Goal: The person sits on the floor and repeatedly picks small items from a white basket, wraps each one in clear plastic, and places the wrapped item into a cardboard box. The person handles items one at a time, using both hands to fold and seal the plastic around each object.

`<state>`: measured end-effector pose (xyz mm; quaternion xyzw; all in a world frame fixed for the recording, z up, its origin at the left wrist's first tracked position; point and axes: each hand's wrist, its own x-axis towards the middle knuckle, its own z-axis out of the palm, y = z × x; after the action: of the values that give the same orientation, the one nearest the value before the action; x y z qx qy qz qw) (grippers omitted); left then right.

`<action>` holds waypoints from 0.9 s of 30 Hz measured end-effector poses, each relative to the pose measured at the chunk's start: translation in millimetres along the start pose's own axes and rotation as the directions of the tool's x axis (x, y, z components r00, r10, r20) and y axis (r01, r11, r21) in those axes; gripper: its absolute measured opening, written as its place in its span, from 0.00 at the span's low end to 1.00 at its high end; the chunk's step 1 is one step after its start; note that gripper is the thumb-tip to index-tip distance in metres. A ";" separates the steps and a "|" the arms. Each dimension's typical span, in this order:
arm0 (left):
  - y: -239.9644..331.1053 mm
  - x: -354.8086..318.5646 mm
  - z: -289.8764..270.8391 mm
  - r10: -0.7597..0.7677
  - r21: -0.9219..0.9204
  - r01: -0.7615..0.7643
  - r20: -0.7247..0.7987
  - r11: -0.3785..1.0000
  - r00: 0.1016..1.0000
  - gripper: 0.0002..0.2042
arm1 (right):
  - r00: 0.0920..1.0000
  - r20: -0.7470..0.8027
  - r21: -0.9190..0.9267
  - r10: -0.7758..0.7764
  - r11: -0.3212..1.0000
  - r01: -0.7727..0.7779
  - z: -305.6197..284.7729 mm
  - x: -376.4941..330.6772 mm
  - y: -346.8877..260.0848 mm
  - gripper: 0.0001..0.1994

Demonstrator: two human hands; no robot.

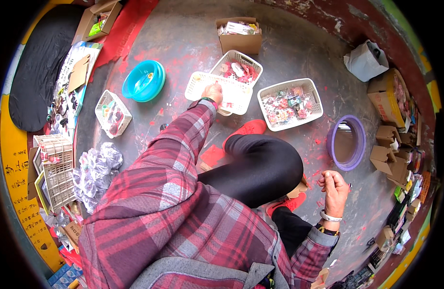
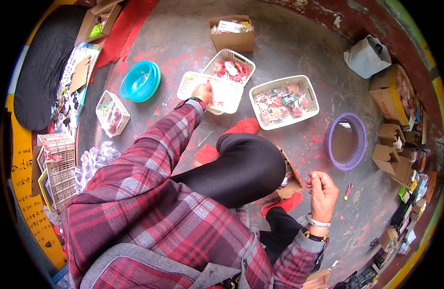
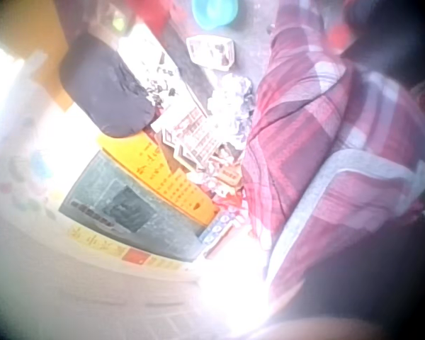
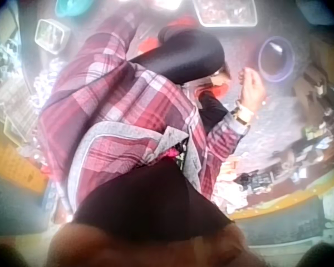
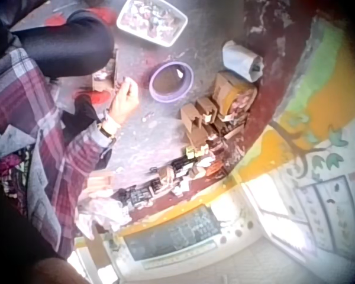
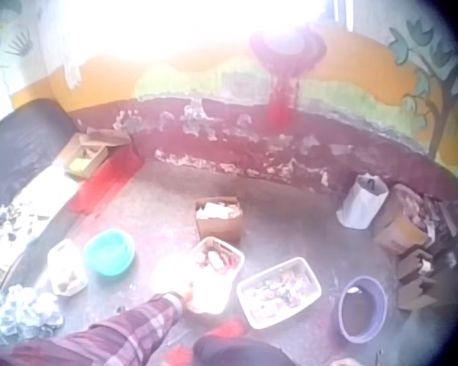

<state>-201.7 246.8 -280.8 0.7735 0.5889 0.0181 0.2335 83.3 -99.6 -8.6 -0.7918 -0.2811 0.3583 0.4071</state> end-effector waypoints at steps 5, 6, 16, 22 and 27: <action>-9.9 2.9 13.5 0.000 0.136 -0.003 0.024 0.991 1.000 0.10 | 1.000 0.027 0.001 0.013 1.000 -0.013 2.1 -1.0 -1.5 0.08; -11.9 3.2 13.4 0.045 0.207 -0.058 0.065 0.977 0.997 0.11 | 0.999 0.031 0.004 0.015 1.000 -0.015 2.3 -1.0 -1.7 0.08; -20.2 6.3 12.2 0.272 0.184 -0.228 -0.266 0.956 0.925 0.10 | 0.998 0.054 -0.002 -0.021 1.000 0.021 2.5 -2.8 -2.1 0.08; -31.5 6.7 14.4 0.009 -0.417 -0.157 -0.335 0.895 0.942 0.08 | 0.998 0.063 -0.004 -0.023 1.000 0.024 3.5 -5.2 -3.1 0.08; 54.0 -33.9 -85.1 0.249 -0.769 -0.027 0.174 0.639 0.953 0.11 | 0.999 0.042 0.035 0.006 0.999 -0.008 5.0 -8.2 -4.6 0.07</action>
<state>-189.1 233.9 -176.1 0.6429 0.4291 0.1774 0.6092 73.8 -101.0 -4.0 -0.7777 -0.2804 0.3813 0.4138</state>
